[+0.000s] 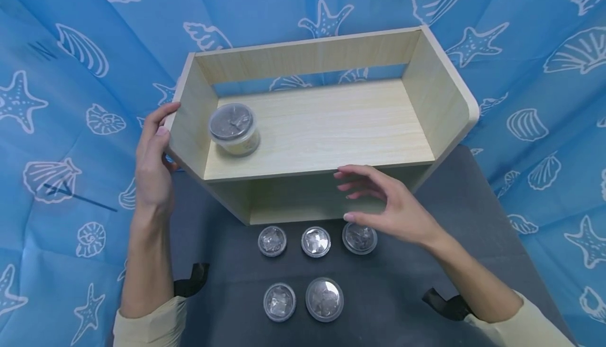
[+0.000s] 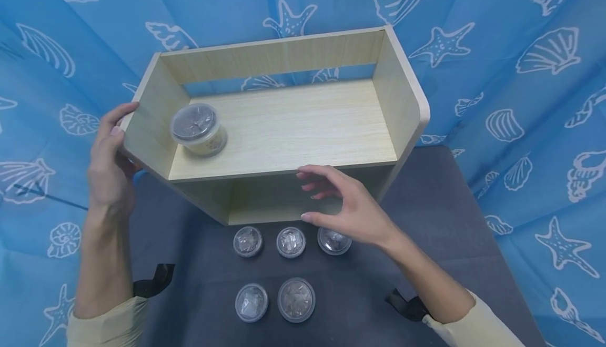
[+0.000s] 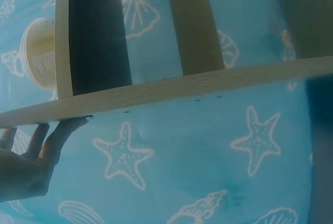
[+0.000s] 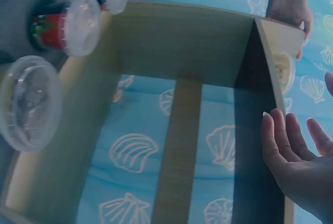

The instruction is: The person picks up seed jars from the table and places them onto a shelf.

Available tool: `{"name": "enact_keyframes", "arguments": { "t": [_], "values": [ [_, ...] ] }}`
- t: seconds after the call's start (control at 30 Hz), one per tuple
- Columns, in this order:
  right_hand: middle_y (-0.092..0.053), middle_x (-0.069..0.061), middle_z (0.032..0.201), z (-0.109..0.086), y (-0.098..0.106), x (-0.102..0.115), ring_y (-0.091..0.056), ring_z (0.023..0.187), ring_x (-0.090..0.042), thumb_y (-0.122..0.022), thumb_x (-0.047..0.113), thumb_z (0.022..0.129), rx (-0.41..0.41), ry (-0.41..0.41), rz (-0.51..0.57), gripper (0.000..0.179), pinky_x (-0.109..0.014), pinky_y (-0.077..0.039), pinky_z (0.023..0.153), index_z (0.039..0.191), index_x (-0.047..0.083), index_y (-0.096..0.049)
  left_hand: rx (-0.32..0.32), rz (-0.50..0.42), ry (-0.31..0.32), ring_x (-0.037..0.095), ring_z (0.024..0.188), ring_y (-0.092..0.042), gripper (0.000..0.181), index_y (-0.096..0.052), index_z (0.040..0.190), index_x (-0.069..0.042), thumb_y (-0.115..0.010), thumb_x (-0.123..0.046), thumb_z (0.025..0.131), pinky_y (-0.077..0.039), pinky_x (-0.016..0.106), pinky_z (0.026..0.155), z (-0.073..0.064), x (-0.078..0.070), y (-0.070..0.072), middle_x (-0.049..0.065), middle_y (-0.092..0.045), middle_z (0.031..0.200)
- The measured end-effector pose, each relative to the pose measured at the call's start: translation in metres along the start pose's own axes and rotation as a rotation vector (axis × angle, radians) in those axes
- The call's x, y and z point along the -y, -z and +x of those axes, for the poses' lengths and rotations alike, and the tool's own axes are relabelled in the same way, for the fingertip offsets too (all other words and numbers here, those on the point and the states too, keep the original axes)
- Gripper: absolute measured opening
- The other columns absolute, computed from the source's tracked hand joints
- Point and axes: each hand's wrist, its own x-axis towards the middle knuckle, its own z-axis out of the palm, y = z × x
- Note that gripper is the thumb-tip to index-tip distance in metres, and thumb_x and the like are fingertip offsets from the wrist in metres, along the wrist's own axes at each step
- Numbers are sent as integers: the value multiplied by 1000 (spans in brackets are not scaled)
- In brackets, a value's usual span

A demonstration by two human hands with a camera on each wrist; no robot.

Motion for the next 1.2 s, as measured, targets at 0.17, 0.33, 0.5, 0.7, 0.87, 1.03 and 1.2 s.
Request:
{"name": "enact_keyframes", "arguments": {
  "t": [0.17, 0.33, 0.5, 0.7, 0.87, 1.03, 1.2],
  "values": [
    [-54, -10, 139, -11, 0, -10, -59, 119, -26, -78, -6, 81, 1, -30, -17, 75, -32, -50, 95, 146, 12, -46, 0, 7, -7, 26, 95, -47, 45, -54, 140, -20, -31, -23, 102, -29, 37, 61, 0, 1, 0, 8, -49, 132],
    [-54, -9, 140, -24, -2, -22, -59, 119, -25, -77, -5, 82, -10, -55, -15, 73, -31, -50, 94, 146, 9, -45, -18, 44, -13, 24, 91, -45, 45, -55, 140, -21, -32, -23, 102, -23, 36, 59, -1, 3, 0, 7, -51, 127],
    [-54, -10, 140, -36, -7, -37, -59, 118, -26, -77, -3, 83, -24, -104, -12, 71, -33, -51, 93, 146, 8, -45, -25, 58, -6, 24, 91, -45, 45, -55, 140, -22, -31, -23, 101, -22, 37, 59, -2, 3, 2, 6, -50, 125],
    [-56, -13, 138, -50, -13, -54, -59, 118, -30, -79, -1, 82, -56, -133, -14, 71, -33, -51, 92, 144, 6, -46, -7, 72, 5, 23, 96, -45, 46, -54, 142, -23, -30, -24, 102, -26, 37, 63, -1, 1, 0, 5, -49, 130],
    [-57, -11, 136, -60, -18, -68, -58, 118, -28, -80, -6, 78, -87, -121, -41, 73, -33, -51, 92, 143, 4, -48, 7, 61, 14, 24, 103, -45, 47, -52, 143, -22, -29, -25, 102, -28, 39, 67, -1, 2, -3, 5, -45, 136],
    [-57, -15, 134, -65, -22, -80, -57, 119, -29, -81, -8, 76, -107, -96, -56, 74, -34, -51, 94, 142, 2, -48, 7, 43, 10, 24, 100, -44, 47, -52, 144, -22, -29, -25, 102, -28, 37, 65, -1, 4, -2, 6, -45, 136],
    [-57, -19, 133, -69, -25, -94, -57, 119, -30, -81, -7, 77, -129, -82, -60, 72, -32, -50, 96, 141, 2, -50, 5, 22, 5, 24, 95, -45, 47, -51, 144, -21, -30, -24, 102, -29, 35, 62, -1, 4, -1, 7, -46, 134]
  ]
}}
